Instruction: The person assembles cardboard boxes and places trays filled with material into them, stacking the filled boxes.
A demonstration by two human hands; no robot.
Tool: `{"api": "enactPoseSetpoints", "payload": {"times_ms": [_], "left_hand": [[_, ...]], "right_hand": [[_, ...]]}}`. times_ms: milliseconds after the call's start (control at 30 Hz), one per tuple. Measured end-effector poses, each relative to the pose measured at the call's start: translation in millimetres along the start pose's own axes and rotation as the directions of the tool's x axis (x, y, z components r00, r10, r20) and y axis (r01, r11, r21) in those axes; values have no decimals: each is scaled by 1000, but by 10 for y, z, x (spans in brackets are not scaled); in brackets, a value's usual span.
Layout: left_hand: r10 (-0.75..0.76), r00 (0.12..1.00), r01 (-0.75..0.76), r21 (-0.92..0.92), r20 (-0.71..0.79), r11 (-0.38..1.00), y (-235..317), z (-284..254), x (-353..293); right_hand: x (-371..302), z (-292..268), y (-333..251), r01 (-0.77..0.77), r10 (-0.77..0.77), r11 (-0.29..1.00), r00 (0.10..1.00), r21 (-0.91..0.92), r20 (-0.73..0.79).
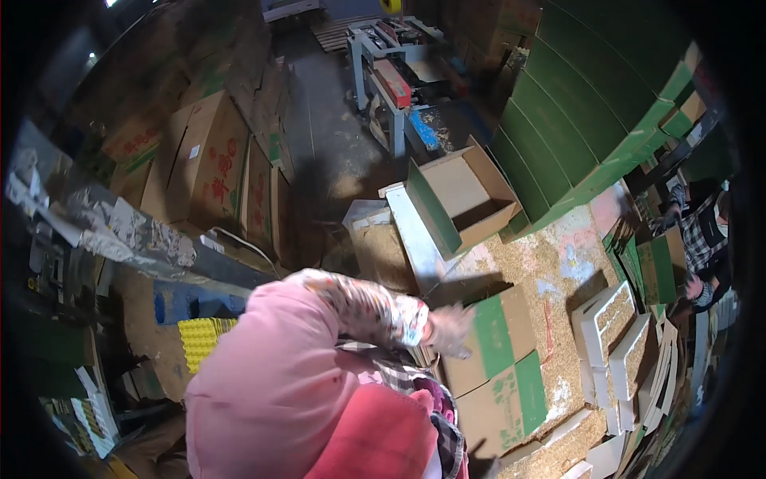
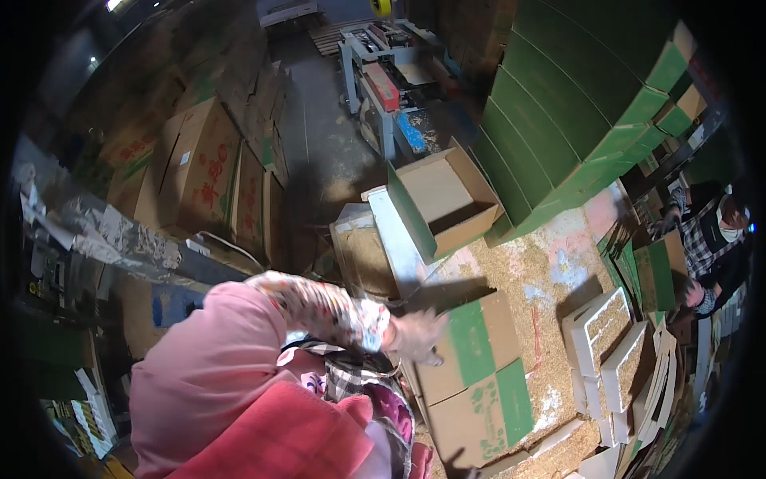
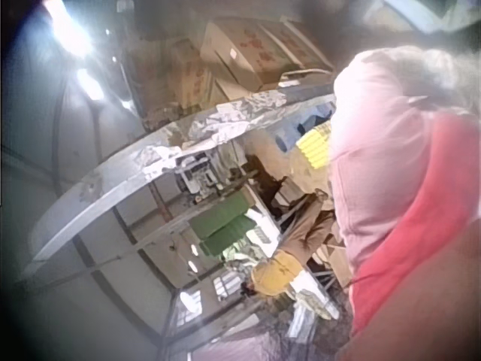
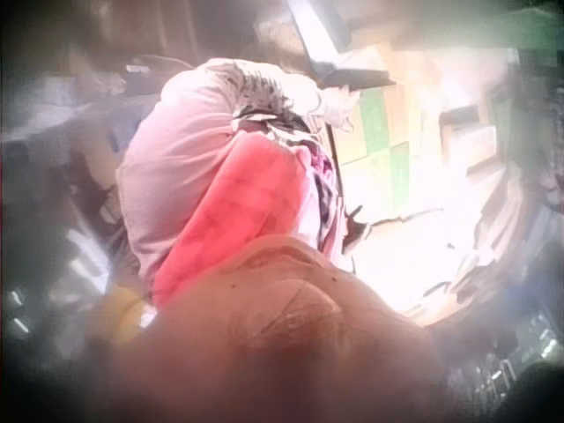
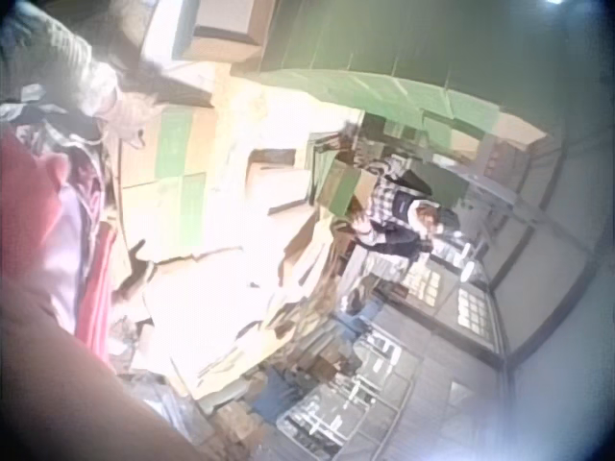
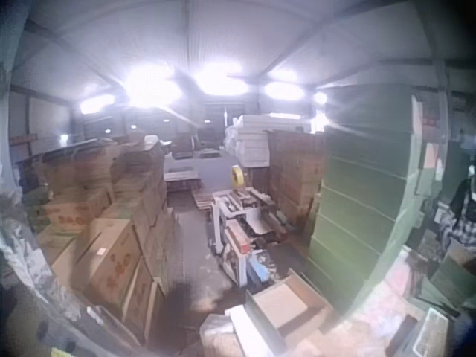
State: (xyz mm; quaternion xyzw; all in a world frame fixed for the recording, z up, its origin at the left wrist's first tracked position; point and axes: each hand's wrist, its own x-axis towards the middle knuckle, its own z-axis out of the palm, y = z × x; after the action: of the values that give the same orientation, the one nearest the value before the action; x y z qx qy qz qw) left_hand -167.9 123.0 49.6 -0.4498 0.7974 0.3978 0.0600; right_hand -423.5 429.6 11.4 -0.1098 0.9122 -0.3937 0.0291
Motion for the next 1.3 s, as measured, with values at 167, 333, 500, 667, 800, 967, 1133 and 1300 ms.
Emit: {"api": "enactPoseSetpoints", "payload": {"times_ms": [167,333,500,667,800,967,1133,1300], "left_hand": [[554,832,-554,33,-26,832,867,-1116,-390],[575,782,-486,344,-240,804,621,-790,1668],[620,703,-652,665,348,366,1697,-610,-14],[558,341,-601,-282,757,748,1243,155,496],[567,801,-584,44,191,810,1026,-57,-109],[319,888,-376,-122,-330,919,644,-161,337],[329,856,-386,-69,-399,920,547,-115,334],[278,852,-28,-493,443,870,514,-482,555]], "right_hand": [[380,-549,-442,45,-79,909,995,415,64],[1031,-763,-767,820,-836,547,545,169,63],[483,-424,-2116,94,-538,751,662,654,522],[1207,600,-1446,369,-442,895,814,253,377],[1755,568,-585,687,-629,724,692,-55,354],[1452,-227,-1804,44,-129,992,457,122,880],[175,290,-995,990,-868,44,102,-131,486],[532,289,4,569,-589,807,758,157,280]]}}
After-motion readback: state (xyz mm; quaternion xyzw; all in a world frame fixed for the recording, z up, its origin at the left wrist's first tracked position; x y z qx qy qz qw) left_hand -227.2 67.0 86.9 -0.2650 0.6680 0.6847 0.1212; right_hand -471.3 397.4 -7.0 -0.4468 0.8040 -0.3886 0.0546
